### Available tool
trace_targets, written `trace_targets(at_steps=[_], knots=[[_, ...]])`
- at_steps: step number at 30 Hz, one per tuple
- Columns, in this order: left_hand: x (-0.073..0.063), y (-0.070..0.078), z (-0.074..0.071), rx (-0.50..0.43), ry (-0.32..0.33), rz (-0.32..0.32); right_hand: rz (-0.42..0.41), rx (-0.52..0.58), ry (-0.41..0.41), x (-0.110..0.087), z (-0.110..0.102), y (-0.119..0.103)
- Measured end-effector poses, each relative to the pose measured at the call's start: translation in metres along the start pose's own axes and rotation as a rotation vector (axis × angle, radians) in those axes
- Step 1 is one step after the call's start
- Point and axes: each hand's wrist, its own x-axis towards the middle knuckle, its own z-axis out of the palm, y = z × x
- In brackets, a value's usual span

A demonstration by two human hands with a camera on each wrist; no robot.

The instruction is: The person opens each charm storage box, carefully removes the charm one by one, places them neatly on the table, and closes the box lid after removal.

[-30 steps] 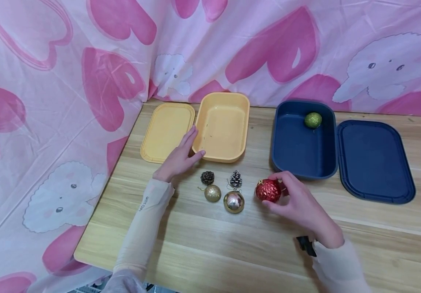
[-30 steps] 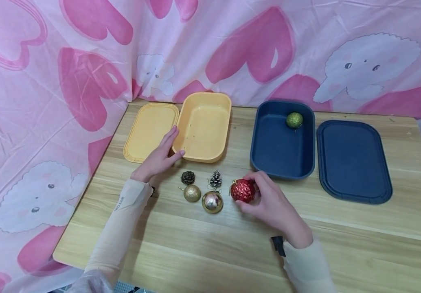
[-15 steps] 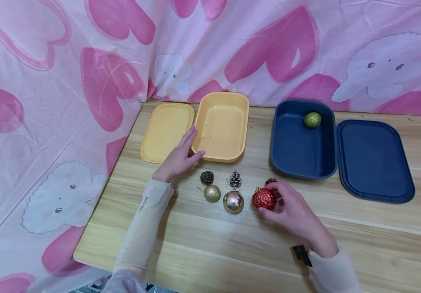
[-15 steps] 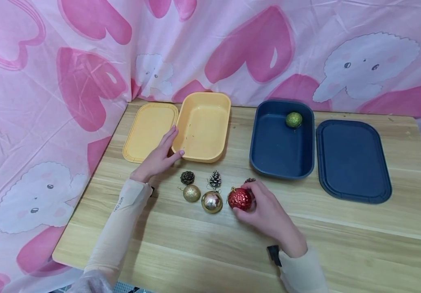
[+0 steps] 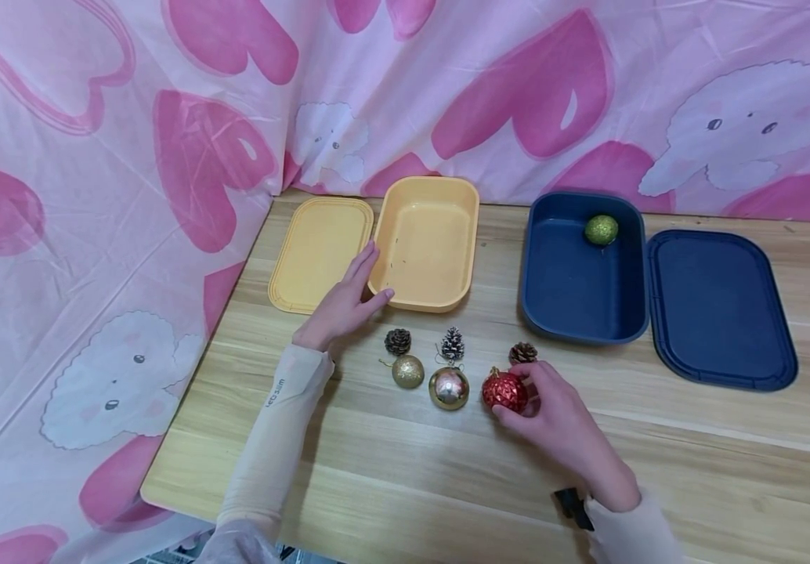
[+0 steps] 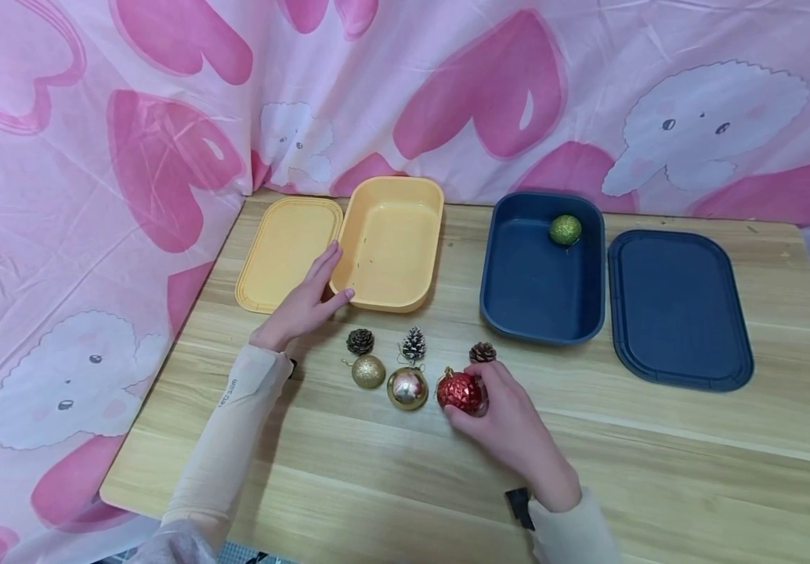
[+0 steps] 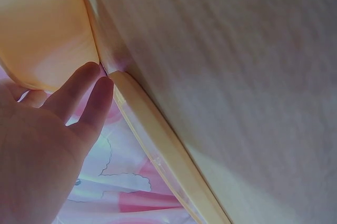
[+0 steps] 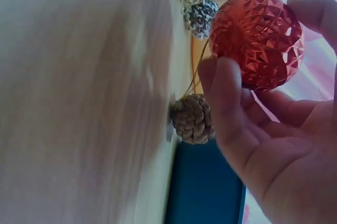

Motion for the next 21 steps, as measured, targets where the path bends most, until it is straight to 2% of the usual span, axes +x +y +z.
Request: trace_targets(at_steps=[13, 21], knots=[[0.0, 0.0, -0.001, 0.003, -0.007, -0.005, 0.111, -0.049, 0.015, -0.001, 0.012, -0.003], [0.0, 0.0, -0.001, 0.004, -0.01, -0.003, 0.168, -0.037, 0.019, 0.001, 0.015, -0.004]])
